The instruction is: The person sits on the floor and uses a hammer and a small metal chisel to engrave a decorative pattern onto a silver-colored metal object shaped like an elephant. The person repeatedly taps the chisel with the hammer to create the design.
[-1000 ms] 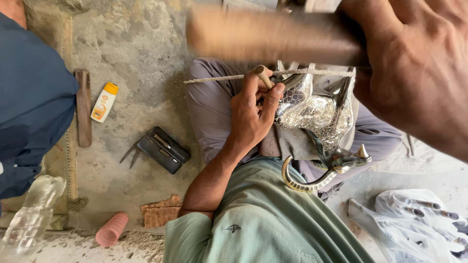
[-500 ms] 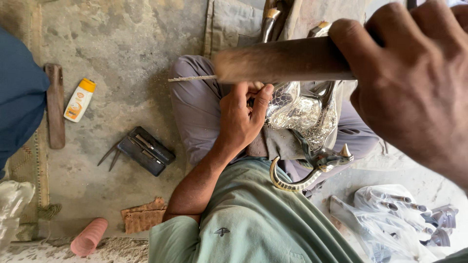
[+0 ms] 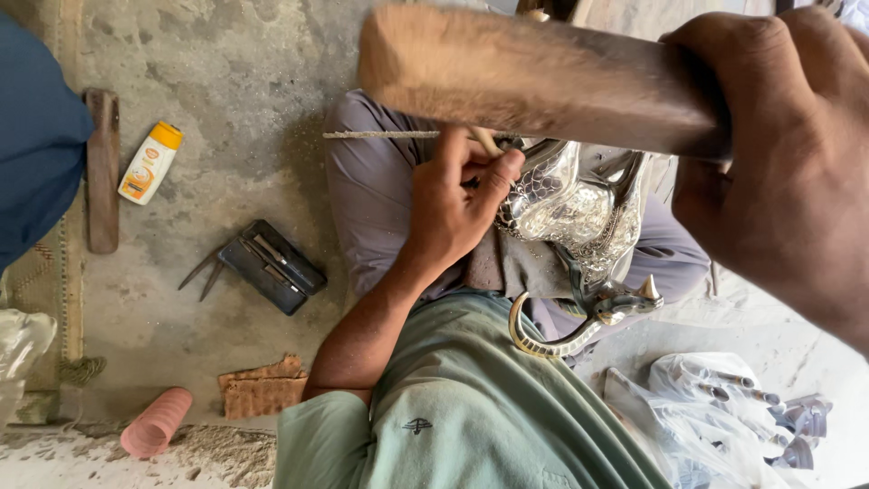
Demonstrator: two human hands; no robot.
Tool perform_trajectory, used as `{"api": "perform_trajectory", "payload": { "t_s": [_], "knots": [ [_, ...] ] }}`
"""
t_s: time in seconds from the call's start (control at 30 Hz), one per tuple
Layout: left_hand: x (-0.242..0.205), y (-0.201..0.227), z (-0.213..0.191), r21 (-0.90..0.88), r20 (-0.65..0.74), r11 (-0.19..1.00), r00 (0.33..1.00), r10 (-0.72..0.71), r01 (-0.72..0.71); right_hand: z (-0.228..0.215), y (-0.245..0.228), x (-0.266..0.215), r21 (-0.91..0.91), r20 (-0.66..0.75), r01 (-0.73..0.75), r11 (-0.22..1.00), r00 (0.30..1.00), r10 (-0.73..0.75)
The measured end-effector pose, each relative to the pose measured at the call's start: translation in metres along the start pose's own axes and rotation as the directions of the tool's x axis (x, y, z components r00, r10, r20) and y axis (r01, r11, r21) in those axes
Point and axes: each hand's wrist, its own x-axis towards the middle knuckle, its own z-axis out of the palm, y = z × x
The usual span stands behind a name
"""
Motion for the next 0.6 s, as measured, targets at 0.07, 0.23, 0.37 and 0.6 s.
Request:
{"api": "perform_trajectory", "payload": {
  "t_s": [0.07, 0.23, 0.37, 0.6],
  "knots": [
    [0.002, 0.003, 0.003, 0.035, -0.001, 0.998, 0.999, 0.047, -0.047, -0.001, -0.002, 0.006, -0.022, -0.025, 0.024, 0.999, 0.999, -0.025],
    [0.002, 0.004, 0.006, 0.040, -0.021, 0.996, 0.996, 0.086, -0.085, 0.000, -0.013, 0.023, 0.312, 0.084, -0.242, 0.919, 0.970, 0.227],
    [0.002, 0.002, 0.006, -0.010, -0.003, 0.999, 0.999, 0.042, -0.042, 0.007, -0.010, 0.038, -0.157, 0.041, 0.029, 0.987, 0.999, -0.023],
    [0.001, -0.004, 0.007, -0.041, 0.015, 0.999, 1.000, 0.011, -0.011, 0.011, 0.004, 0.034, -0.035, 0.095, 0.015, 0.999, 0.995, -0.011]
  ]
}}
